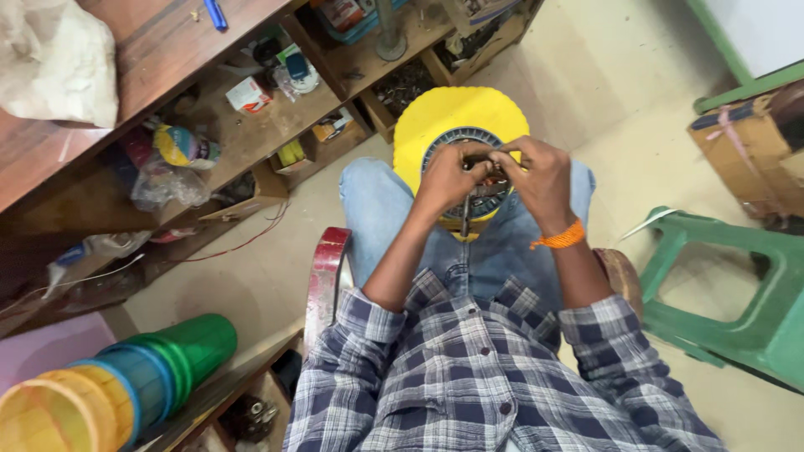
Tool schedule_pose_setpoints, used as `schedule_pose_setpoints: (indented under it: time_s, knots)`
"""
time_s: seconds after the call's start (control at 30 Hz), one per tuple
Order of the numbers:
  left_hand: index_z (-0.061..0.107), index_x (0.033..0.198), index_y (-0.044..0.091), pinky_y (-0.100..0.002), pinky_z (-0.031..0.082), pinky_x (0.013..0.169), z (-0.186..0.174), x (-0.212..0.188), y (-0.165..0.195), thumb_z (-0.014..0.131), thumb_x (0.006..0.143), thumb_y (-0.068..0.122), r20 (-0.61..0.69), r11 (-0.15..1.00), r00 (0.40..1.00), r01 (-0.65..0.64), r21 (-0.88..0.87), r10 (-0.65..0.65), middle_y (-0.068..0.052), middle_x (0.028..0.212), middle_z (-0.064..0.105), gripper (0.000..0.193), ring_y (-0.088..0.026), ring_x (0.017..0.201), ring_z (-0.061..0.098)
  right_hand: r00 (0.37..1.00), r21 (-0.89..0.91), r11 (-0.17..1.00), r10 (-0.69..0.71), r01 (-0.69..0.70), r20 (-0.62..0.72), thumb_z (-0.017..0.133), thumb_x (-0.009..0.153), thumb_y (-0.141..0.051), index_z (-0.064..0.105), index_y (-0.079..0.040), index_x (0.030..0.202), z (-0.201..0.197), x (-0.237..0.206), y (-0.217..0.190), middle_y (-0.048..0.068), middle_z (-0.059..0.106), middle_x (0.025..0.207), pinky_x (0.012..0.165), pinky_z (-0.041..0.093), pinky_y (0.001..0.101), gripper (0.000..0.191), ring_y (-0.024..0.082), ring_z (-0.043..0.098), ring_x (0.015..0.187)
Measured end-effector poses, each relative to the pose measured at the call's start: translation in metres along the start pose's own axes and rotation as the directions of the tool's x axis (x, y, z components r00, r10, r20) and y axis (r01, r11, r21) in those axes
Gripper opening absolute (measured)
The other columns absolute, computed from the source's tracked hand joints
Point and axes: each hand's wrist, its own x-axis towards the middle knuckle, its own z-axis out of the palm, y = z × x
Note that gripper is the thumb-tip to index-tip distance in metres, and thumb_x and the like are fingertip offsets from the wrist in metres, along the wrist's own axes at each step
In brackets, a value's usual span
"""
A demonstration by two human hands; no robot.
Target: The person sits on a chair with an electric motor armature resting on their lap and uses a screwdriver-like tool to pry and adjust the copper windings, turning the armature as they work. They briefly reach toward a workbench and pick up a pen-like tool before resuming work on the windings.
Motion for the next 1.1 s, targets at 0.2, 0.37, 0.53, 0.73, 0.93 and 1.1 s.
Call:
schedule_pose_setpoints:
  time_s: [0.2,0.37,0.53,0.73,0.93,1.1]
  knots:
    - [0.078,0.104,0.007,-0.034,0.059,0.083,-0.037,0.02,-0.028,0.073,0.09,0.01,0.306,0.973,0.929,-0.163,-0.161,0.206,-0.009,0.1,0.08,0.014,-0.023,0.091,0.077,0.991,0.101,0.988,0.107,-0.115,0.077,0.081,0.092,-0.013,0.075,-0.001,0.097,-0.015,-0.023,-0.026,0.013,0.069,0.081,0.058,0.046,0.0329,0.014,0.019,0.062,0.063]
    - [0.079,0.102,0.009,-0.034,0.058,0.082,-0.063,0.025,-0.022,0.074,0.089,0.01,0.4,0.944,0.856,-0.305,-0.123,0.328,-0.007,0.102,0.079,0.014,-0.023,0.094,0.075,0.953,0.067,0.957,0.272,-0.282,0.132,0.077,0.092,-0.016,0.078,-0.004,0.098,-0.007,-0.051,-0.055,0.015,0.065,0.065,0.05,0.044,0.0354,0.013,0.02,0.059,0.05]
    - [0.079,0.1,0.009,-0.035,0.058,0.086,-0.071,0.024,-0.011,0.071,0.088,0.011,0.418,0.931,0.832,-0.317,-0.18,0.364,-0.008,0.101,0.079,0.014,-0.025,0.095,0.075,0.953,0.135,0.953,0.247,-0.271,0.175,0.071,0.096,-0.014,0.072,-0.002,0.099,0.023,-0.07,-0.044,0.015,0.064,0.066,0.051,0.045,0.0358,0.013,0.02,0.061,0.051]
    - [0.074,0.112,0.011,-0.04,0.054,0.085,-0.068,-0.007,0.03,0.083,0.082,0.024,0.287,0.892,0.861,-0.451,0.045,0.42,-0.009,0.108,0.073,0.033,-0.031,0.101,0.068,0.939,0.132,0.939,0.293,-0.319,0.181,0.069,0.097,-0.011,0.071,-0.001,0.099,0.031,-0.094,-0.014,0.018,0.064,0.07,0.052,0.043,0.036,0.011,0.022,0.059,0.052]
    - [0.069,0.124,0.014,-0.039,0.054,0.093,-0.031,-0.041,0.031,0.082,0.085,0.024,-0.005,0.853,0.895,-0.424,0.303,0.447,-0.004,0.122,0.07,0.043,-0.027,0.11,0.066,0.965,0.165,0.952,0.246,-0.258,0.094,0.07,0.097,-0.006,0.075,-0.001,0.101,-0.023,-0.082,-0.004,0.014,0.075,0.086,0.061,0.051,0.0321,0.008,0.021,0.067,0.069]
    - [0.068,0.124,0.01,-0.039,0.054,0.095,-0.021,-0.046,0.0,0.083,0.084,0.022,-0.083,0.814,0.845,-0.476,0.333,0.528,-0.005,0.125,0.071,0.044,-0.026,0.113,0.067,0.986,0.091,0.996,-0.028,0.013,0.162,0.071,0.095,-0.002,0.072,0.0,0.101,-0.037,-0.053,-0.019,0.015,0.073,0.092,0.069,0.054,0.0347,0.006,0.027,0.071,0.079]
